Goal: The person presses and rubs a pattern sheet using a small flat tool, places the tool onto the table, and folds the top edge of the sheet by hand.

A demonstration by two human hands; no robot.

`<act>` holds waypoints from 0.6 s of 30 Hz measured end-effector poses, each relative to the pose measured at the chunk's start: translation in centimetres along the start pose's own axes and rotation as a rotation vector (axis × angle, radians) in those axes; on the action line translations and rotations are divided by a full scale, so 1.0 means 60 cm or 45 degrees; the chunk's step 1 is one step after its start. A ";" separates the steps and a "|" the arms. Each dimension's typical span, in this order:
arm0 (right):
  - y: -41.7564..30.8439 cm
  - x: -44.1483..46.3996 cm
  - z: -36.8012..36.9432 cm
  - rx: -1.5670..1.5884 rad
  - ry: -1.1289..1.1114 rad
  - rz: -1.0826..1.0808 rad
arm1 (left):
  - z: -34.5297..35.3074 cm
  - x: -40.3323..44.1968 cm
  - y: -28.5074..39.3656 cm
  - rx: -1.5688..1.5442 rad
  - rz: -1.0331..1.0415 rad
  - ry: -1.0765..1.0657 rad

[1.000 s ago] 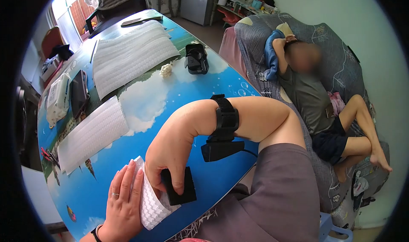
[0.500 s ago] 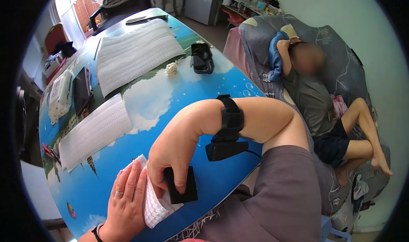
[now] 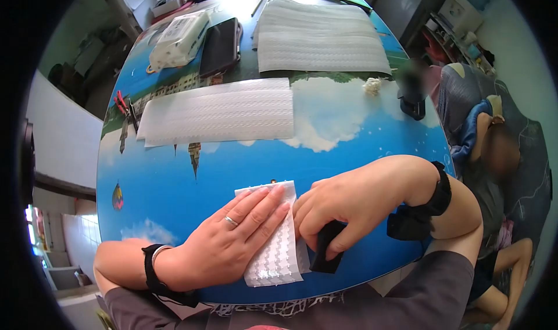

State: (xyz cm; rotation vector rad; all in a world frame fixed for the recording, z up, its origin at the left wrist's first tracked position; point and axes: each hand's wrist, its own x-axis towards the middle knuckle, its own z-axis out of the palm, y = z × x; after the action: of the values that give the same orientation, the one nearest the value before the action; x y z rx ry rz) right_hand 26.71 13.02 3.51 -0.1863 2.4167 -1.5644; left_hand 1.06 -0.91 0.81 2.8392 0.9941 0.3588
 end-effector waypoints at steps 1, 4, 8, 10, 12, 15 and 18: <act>0.001 0.001 -0.001 0.006 -0.014 0.002 | 0.001 -0.001 0.000 0.002 0.002 0.010; 0.001 0.001 -0.002 0.019 -0.030 0.012 | 0.008 -0.003 -0.001 -0.044 -0.022 0.040; 0.001 0.002 -0.001 0.021 -0.023 0.010 | 0.011 -0.002 -0.004 -0.067 -0.028 0.058; 0.002 0.002 -0.001 0.026 -0.013 0.004 | 0.014 -0.003 -0.006 -0.070 -0.022 0.067; 0.004 0.002 0.001 0.039 0.010 -0.012 | 0.014 -0.003 -0.006 -0.087 -0.029 0.065; 0.003 0.002 0.000 0.029 -0.011 0.007 | 0.016 -0.004 -0.010 -0.114 -0.030 0.043; 0.002 0.002 0.001 0.065 0.011 0.019 | 0.019 -0.003 -0.012 -0.167 -0.045 0.038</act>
State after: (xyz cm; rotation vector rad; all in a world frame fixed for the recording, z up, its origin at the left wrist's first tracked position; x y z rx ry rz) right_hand 26.59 12.99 3.37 -0.1521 2.3761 -1.6217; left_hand 0.80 -0.51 -0.42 2.7040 0.9859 0.4468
